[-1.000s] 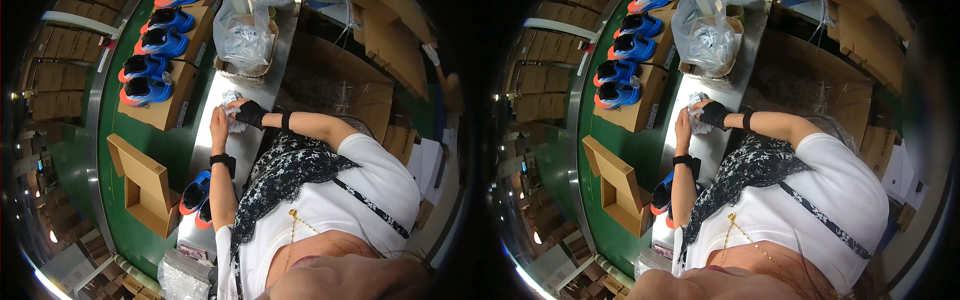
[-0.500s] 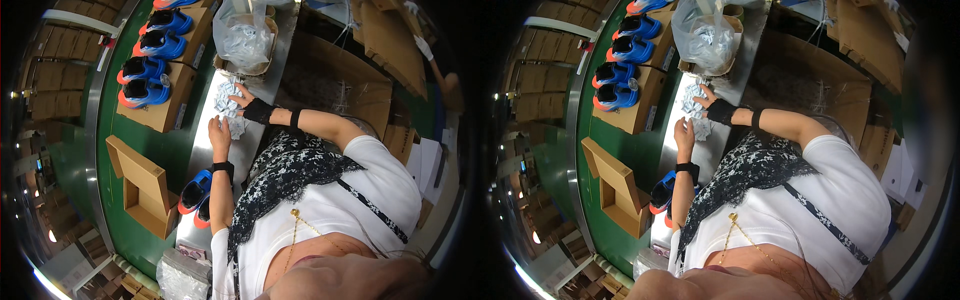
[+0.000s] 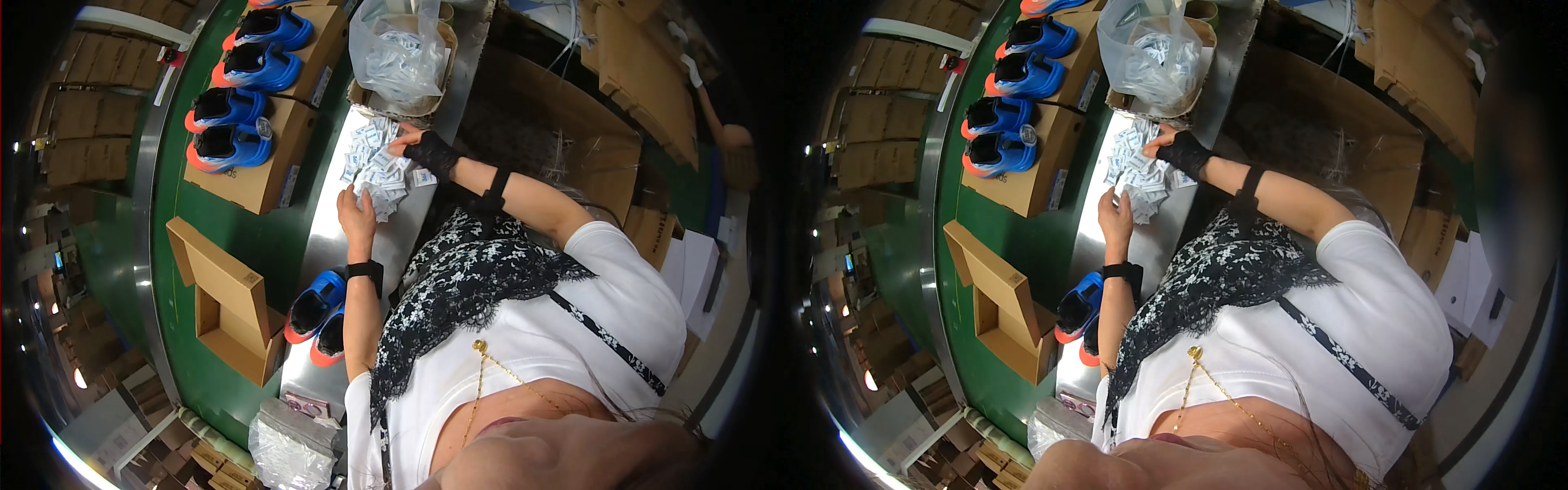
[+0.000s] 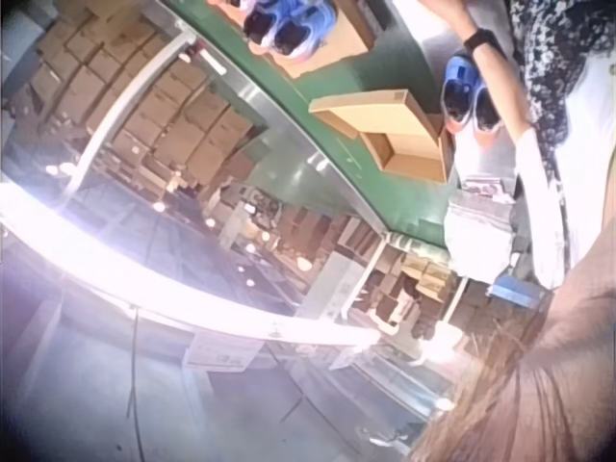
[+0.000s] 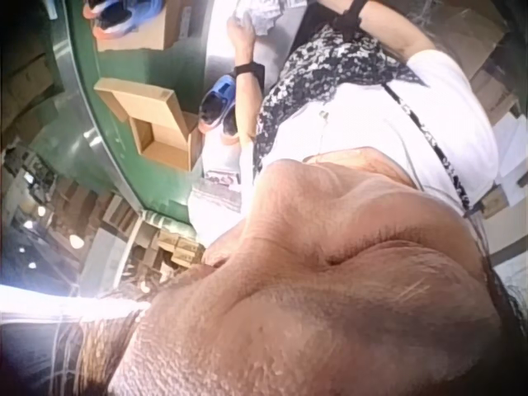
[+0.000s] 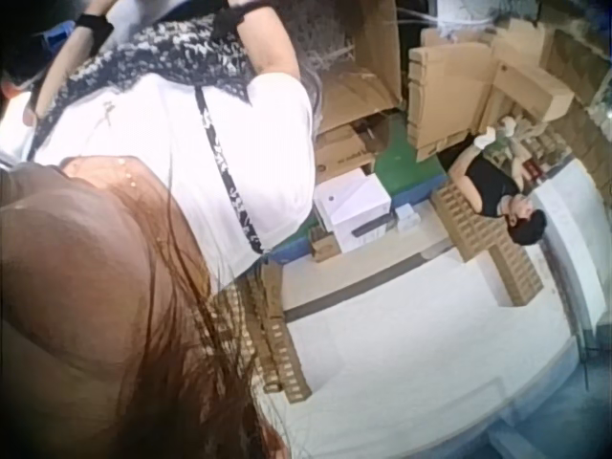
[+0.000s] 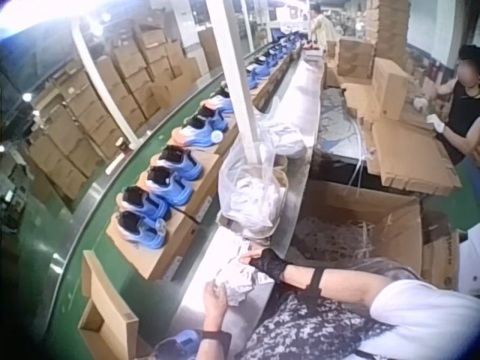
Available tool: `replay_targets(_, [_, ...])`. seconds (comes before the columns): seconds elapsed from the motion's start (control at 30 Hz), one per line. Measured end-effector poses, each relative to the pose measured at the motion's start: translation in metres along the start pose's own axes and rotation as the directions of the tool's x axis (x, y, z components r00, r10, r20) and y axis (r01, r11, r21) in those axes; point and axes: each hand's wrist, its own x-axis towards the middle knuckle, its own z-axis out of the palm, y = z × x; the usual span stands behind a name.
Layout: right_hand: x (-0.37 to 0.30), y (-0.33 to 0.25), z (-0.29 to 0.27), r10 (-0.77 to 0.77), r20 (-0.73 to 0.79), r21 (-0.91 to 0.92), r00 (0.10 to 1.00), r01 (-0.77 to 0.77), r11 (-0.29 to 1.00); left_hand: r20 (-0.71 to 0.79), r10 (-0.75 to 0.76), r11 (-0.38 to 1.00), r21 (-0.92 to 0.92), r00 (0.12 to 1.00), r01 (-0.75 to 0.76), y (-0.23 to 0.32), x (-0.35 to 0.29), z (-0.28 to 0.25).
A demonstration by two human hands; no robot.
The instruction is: Packaging athletic shoes into cardboard boxes with tissue paper and labels.
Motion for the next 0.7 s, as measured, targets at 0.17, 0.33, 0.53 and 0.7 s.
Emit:
replay_targets(0.17, [-0.034,-0.020,-0.018,0.423,-0.139,0.255,0.895,-0.380,0.889,-0.003,-0.164,0.984,-0.068,0.986,0.163,0.008,-0.004,-0.007])
replay_targets(0.33, [-0.037,0.017,-0.013,0.507,-0.045,0.453,0.861,-0.435,0.778,-0.086,-0.249,0.954,-0.194,0.965,0.229,0.006,-0.014,-0.007])
replay_targets(0.53, [-0.027,-0.046,0.027,0.386,-0.033,0.219,0.922,-0.370,0.903,-0.052,-0.358,0.831,-0.474,0.932,0.292,0.042,-0.052,-0.074])
replay_targets(0.7, [-0.023,-0.083,0.114,0.099,0.307,0.127,0.946,-0.143,0.982,-0.166,-0.472,0.694,-0.676,0.866,0.249,0.048,-0.095,-0.137])
